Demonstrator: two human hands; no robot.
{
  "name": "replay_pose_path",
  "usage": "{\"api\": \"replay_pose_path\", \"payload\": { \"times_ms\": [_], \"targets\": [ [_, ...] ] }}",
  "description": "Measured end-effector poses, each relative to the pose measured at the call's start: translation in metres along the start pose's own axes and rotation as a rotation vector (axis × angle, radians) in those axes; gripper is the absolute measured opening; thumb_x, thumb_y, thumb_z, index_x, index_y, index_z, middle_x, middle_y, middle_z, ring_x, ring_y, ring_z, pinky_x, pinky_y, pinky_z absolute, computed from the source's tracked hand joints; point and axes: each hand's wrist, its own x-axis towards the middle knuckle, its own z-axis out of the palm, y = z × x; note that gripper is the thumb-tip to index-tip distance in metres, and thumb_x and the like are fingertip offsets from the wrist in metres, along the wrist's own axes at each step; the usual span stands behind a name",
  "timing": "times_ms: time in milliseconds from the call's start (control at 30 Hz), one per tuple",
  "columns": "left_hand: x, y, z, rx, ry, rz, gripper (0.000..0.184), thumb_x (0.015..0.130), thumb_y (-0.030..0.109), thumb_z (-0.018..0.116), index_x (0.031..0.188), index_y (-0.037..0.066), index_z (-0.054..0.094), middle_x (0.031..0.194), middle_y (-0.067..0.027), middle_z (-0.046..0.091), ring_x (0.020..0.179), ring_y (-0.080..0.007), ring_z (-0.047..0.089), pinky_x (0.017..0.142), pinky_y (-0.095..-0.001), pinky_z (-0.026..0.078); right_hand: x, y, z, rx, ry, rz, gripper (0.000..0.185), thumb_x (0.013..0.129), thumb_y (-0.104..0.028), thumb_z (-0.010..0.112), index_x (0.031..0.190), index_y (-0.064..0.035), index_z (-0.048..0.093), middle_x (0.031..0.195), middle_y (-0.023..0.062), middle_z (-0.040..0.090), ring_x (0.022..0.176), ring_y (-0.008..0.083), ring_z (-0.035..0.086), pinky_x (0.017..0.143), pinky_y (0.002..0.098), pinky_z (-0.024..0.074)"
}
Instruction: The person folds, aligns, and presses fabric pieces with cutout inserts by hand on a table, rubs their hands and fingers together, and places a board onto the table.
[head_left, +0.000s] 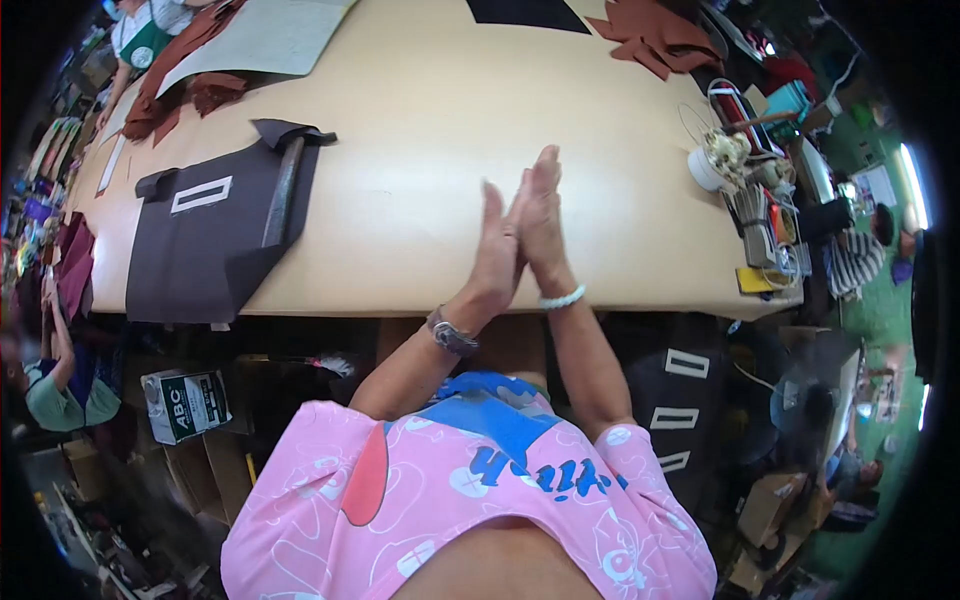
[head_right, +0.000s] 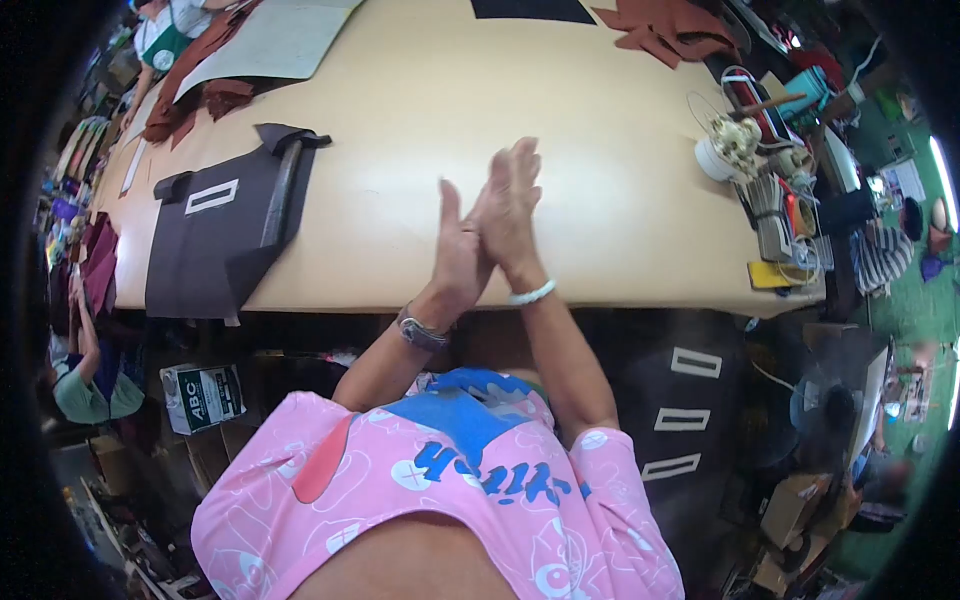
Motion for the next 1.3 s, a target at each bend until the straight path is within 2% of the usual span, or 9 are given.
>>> {"api": "replay_pose_path", "payload": {
  "times_ms": [200,300,467,567,600,767,967,1133,1300],
  "targets": [
    [0.013,0.053,-0.077,-0.232,0.261,-0.031,0.092,0.082,0.072,0.018,0.141,0.003,0.004,0.149,-0.0130,0.004,0.137,-0.0220,0.000,0.110,-0.0397,0.003,-0.034,-0.075,0.041,0.037,-0.331,-0.163,0.087,0.086,-0.059,0.032,0.141,-0.0010,-0.003,0.147,0.0197,-0.005,0.135,0.0379,-0.007,0.104,0.0563,-0.0002],
    [0.007,0.053,-0.082,-0.209,0.280,0.025,0.086,0.085,0.067,0.018,0.141,0.003,0.005,0.149,-0.0124,0.005,0.137,-0.0211,0.001,0.110,-0.0394,0.003,-0.030,-0.078,0.035,0.022,-0.381,-0.091,0.084,0.085,-0.042,0.046,0.141,-0.0003,0.000,0.146,0.0235,-0.001,0.135,0.0397,0.000,0.102,0.0592,0.0020],
    [-0.024,0.029,-0.036,0.000,0.043,0.098,0.069,0.093,0.054,0.013,0.142,0.005,0.007,0.149,-0.0065,0.005,0.136,-0.0224,0.010,0.111,-0.0326,0.009,0.047,-0.056,0.019,0.094,-0.083,0.208,0.075,0.089,-0.038,0.042,0.140,0.0033,0.006,0.146,0.0234,0.002,0.135,0.0395,0.000,0.103,0.0584,0.0018],
    [-0.021,0.032,-0.036,-0.149,0.138,0.015,0.076,0.090,0.060,0.017,0.142,0.004,0.007,0.149,-0.0097,0.007,0.136,-0.0220,0.010,0.110,-0.0370,0.010,0.031,-0.076,0.015,-0.162,-0.240,0.243,0.075,0.092,-0.049,0.026,0.140,0.0035,0.002,0.148,0.0190,-0.003,0.137,0.0333,-0.004,0.107,0.0439,-0.0042],
    [-0.015,0.037,-0.042,-0.271,0.202,-0.035,0.080,0.088,0.062,0.019,0.142,0.004,0.006,0.148,-0.0116,0.009,0.136,-0.0223,0.010,0.110,-0.0393,0.010,0.007,-0.055,0.034,-0.140,-0.060,-0.150,0.075,0.089,-0.040,0.040,0.139,0.0047,0.008,0.146,0.0238,0.005,0.135,0.0406,0.000,0.104,0.0562,0.0006],
    [0.000,0.034,-0.060,-0.278,-0.042,-0.008,0.087,0.084,0.070,0.012,0.142,0.005,0.004,0.149,-0.0089,0.005,0.137,-0.0230,0.007,0.111,-0.0383,0.006,-0.009,-0.068,0.029,-0.047,-0.130,-0.011,0.075,0.089,-0.045,0.036,0.139,0.0047,0.011,0.145,0.0246,0.008,0.134,0.0416,0.003,0.104,0.0562,0.0008],
    [-0.017,0.032,-0.018,-0.257,0.020,0.003,0.080,0.087,0.064,0.016,0.142,0.008,0.009,0.148,-0.0086,0.012,0.134,-0.0237,0.018,0.108,-0.0429,0.017,0.046,-0.041,0.008,-0.268,-0.003,0.147,0.073,0.088,-0.046,0.037,0.139,0.0031,0.016,0.144,0.0272,0.008,0.134,0.0429,0.004,0.104,0.0561,0.0005],
    [0.004,0.030,-0.061,-0.363,0.009,-0.081,0.088,0.083,0.070,0.013,0.142,0.004,0.006,0.149,-0.0093,0.009,0.136,-0.0254,0.014,0.110,-0.0418,0.010,-0.005,-0.067,0.041,-0.165,0.064,-0.169,0.073,0.088,-0.044,0.039,0.138,0.0035,0.016,0.141,0.0297,0.015,0.131,0.0481,0.007,0.104,0.0574,0.0044],
    [-0.008,0.029,-0.024,-0.123,0.017,-0.062,0.093,0.080,0.074,0.011,0.142,0.005,0.006,0.148,-0.0097,0.009,0.137,-0.0244,0.010,0.110,-0.0409,0.007,0.035,-0.045,0.014,-0.158,0.113,0.145,0.072,0.090,-0.042,0.040,0.136,0.0091,0.017,0.140,0.0331,0.014,0.129,0.0506,0.009,0.103,0.0579,0.0110]
  ]
}}
